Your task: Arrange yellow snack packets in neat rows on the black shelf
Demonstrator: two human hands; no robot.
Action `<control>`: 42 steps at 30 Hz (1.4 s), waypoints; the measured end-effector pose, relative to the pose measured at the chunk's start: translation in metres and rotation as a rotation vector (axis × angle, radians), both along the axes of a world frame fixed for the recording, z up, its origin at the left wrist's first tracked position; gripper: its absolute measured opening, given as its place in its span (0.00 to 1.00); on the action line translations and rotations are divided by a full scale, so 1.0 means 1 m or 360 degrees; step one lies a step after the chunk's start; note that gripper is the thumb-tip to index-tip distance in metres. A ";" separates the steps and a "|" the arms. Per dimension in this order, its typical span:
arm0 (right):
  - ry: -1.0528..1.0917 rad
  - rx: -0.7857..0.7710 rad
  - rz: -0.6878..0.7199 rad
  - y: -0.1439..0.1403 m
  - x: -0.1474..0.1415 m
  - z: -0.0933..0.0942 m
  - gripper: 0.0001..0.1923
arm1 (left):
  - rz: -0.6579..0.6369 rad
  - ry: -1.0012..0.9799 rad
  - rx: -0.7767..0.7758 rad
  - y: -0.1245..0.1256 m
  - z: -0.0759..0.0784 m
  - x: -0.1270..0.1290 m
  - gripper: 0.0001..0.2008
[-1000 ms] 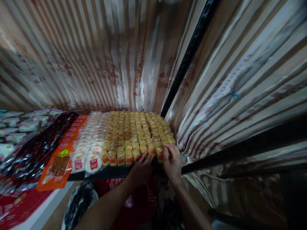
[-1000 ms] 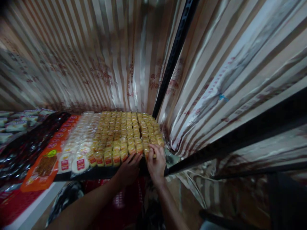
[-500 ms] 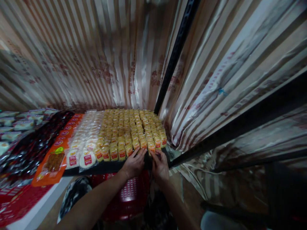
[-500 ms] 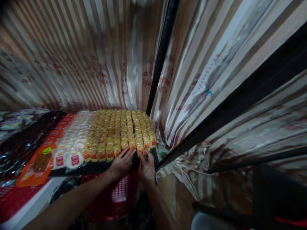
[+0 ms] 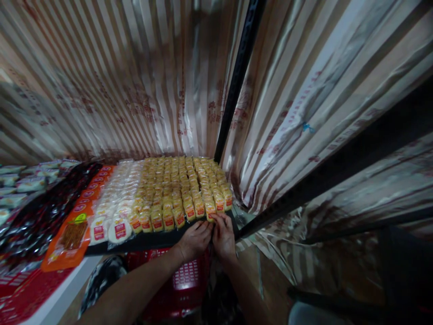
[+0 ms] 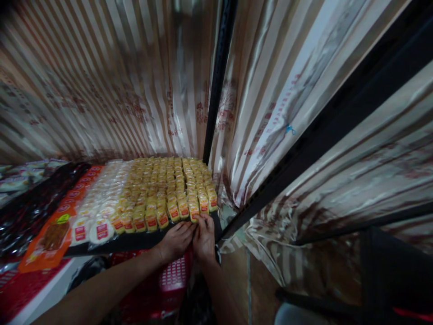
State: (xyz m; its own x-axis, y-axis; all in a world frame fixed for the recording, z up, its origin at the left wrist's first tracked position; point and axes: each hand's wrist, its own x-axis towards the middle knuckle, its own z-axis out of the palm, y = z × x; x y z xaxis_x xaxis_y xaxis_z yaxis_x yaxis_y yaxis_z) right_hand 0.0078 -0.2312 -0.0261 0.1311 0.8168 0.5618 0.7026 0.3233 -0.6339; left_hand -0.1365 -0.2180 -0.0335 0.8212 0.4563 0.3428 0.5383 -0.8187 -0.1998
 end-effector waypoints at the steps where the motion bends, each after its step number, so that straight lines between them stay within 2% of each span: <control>1: 0.0010 -0.0004 -0.0003 0.000 0.000 0.000 0.17 | 0.0009 0.0014 -0.0029 0.000 0.000 0.003 0.19; 11: 0.0067 0.0048 0.0023 0.006 -0.001 0.001 0.16 | 0.0105 -0.0058 -0.0111 0.009 -0.005 0.002 0.22; 16: -0.0013 0.0030 0.0018 0.006 -0.001 0.004 0.18 | 0.0092 -0.0042 -0.0058 0.013 -0.004 0.002 0.22; 24: 0.0009 -0.0043 -0.0122 0.010 -0.008 0.003 0.20 | 0.0062 -0.0046 -0.0002 0.013 -0.007 0.002 0.22; 28: 0.0065 -0.0128 -0.0156 0.012 -0.016 0.007 0.20 | 0.0060 -0.0093 0.0017 0.012 -0.009 0.001 0.24; 36: 0.0048 -0.0276 -0.0201 0.016 -0.028 0.015 0.25 | 0.0039 -0.0237 0.0027 0.014 -0.026 0.005 0.26; 42: 0.0112 -0.0450 -0.0189 0.018 -0.033 0.021 0.30 | 0.0019 -0.0280 -0.0002 0.016 -0.017 0.005 0.25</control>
